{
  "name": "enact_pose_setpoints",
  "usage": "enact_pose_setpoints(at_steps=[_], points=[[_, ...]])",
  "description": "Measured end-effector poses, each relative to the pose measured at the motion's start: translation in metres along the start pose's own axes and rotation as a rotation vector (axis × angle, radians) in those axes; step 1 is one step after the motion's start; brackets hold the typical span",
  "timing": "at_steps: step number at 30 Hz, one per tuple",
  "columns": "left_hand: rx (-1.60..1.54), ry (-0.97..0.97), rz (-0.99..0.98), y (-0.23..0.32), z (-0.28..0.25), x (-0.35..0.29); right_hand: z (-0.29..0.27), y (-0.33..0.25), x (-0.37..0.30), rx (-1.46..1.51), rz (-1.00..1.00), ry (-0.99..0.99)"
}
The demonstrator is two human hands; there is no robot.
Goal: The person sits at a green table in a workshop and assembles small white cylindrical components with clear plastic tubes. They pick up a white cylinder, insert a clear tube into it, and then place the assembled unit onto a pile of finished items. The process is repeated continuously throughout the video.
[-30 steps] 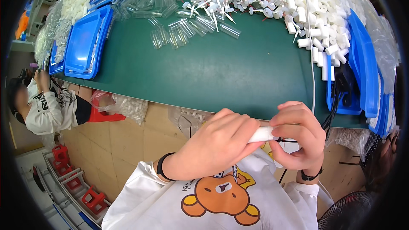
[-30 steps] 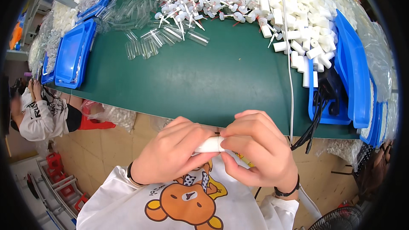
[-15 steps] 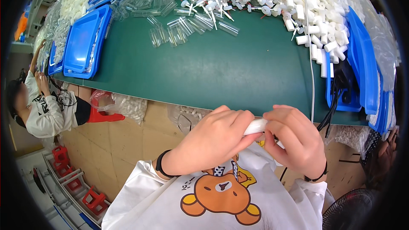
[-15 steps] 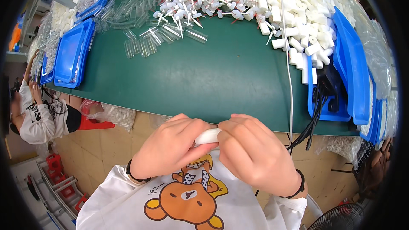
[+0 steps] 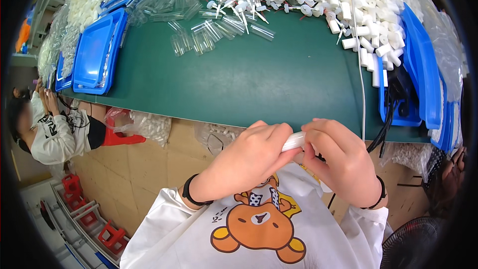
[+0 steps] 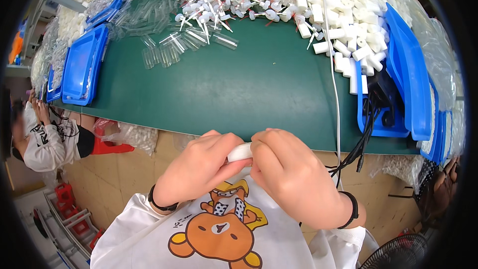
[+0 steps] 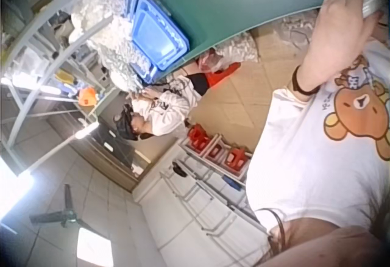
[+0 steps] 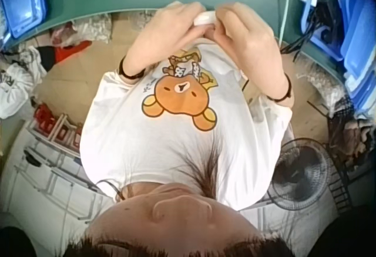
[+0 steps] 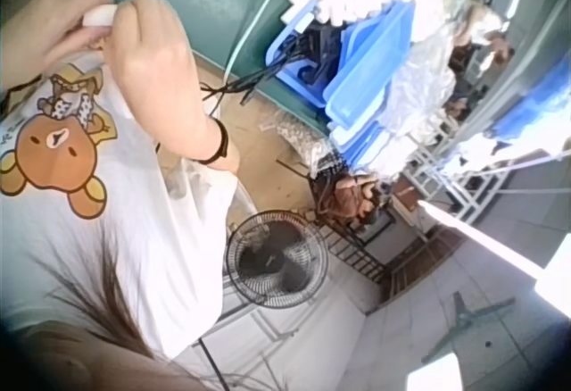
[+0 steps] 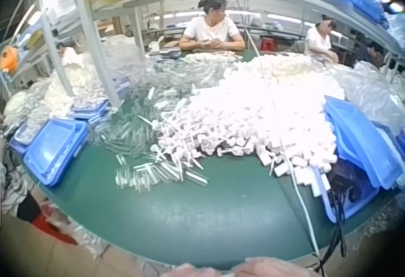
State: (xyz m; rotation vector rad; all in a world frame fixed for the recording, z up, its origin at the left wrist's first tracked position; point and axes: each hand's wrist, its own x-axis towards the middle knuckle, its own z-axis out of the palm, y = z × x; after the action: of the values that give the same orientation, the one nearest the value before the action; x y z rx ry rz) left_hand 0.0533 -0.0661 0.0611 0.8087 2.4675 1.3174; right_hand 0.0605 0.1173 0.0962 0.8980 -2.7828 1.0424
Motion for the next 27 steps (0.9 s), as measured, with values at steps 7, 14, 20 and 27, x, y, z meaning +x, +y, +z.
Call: enact_pose_setpoints(at_steps=[7,14,20,27], points=[[-0.061,-0.060,-0.028,-0.005,0.000,0.000,-0.005,0.008,0.004,0.134,0.046,-0.065],[-0.207,-0.114,-0.118,-0.005,-0.003,-0.002,-0.006,0.014,0.005,0.337,0.110,-0.072],[-0.403,-0.143,-0.252,0.012,-0.013,-0.004,-0.012,0.026,0.003,0.779,0.212,-0.064],[-0.302,-0.115,-0.103,0.014,-0.015,-0.003,-0.011,0.033,-0.005,1.065,0.317,-0.050]])
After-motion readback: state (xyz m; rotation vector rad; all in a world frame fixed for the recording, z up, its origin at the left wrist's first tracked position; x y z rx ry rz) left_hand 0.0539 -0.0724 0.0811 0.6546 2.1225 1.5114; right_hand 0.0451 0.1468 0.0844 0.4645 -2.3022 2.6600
